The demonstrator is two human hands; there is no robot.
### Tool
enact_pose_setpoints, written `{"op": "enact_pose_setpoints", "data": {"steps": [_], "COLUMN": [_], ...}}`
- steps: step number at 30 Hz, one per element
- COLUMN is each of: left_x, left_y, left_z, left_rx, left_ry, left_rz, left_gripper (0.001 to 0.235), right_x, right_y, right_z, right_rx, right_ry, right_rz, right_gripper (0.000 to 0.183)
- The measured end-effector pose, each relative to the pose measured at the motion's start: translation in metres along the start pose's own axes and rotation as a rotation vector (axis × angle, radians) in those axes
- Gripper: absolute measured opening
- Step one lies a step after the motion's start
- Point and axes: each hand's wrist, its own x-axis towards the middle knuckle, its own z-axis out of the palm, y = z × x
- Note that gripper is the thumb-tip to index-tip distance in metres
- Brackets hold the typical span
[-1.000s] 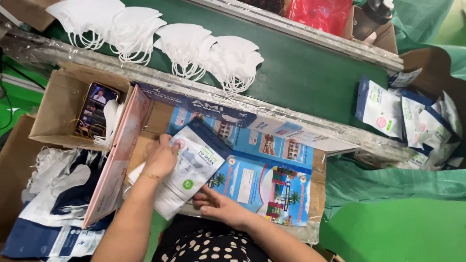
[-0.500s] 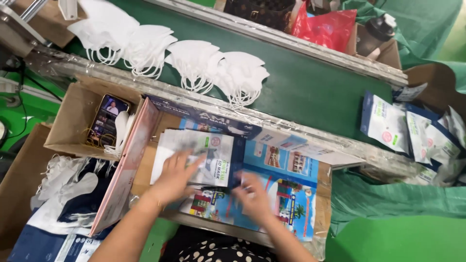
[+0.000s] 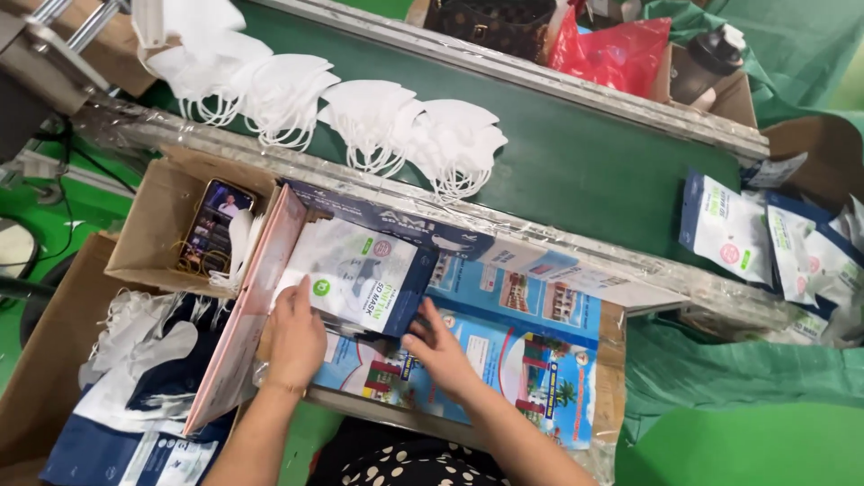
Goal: The recorder is seen counting, folding, and placing face masks into individual or bulk packaging on a production line.
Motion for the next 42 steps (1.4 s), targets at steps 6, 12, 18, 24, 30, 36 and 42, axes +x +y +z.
{"op": "enact_pose_setpoints", "data": {"steps": [6, 12, 18, 24, 30, 36, 42], "left_x": [-0.048, -0.018, -0.028, -0.035, 0.071, 0.195, 0.223], "left_y": [0.003, 0.007, 0.024, 0.054, 0.165, 0.280, 0.266], "left_z": [0.036, 0.025, 0.024, 0.017, -0.051, -0.030, 0.026], "left_rx": [-1.349, -1.950, -1.879, -1.452, -0.365, 0.274, -0.104], "left_ry": [0.206, 0.248, 0.121, 0.443, 0.365, -0.127, -0.174], "left_rz": [-0.174, -0.573, -0.776, -0.254, 0.627, 0.536, 0.571], "left_gripper": [0.080, 0.067, 0.062, 0.063, 0.076, 0.108, 0.040], "right_x": [-0.029, 0.003, 0.012, -0.009, -0.061, -0.080, -0.108], "right_y": [-0.020, -0.008, -0.012, -0.032, -0.002, 0.027, 0.005], "right_z": [-0.037, -0.024, -0.014, -0.038, -0.098, -0.119, -0.142], "right_rx": [0.028, 0.043, 0.073, 0.057, -0.340, -0.186, -0.197], "right_ry": [0.121, -0.014, -0.024, 0.053, 0.349, 0.378, 0.428], "right_rz": [0.037, -0.013, 0.056, 0.013, -0.270, -0.271, -0.130], "right_gripper": [0.085, 0.086, 0.086, 0.080, 0.048, 0.042, 0.041]}}
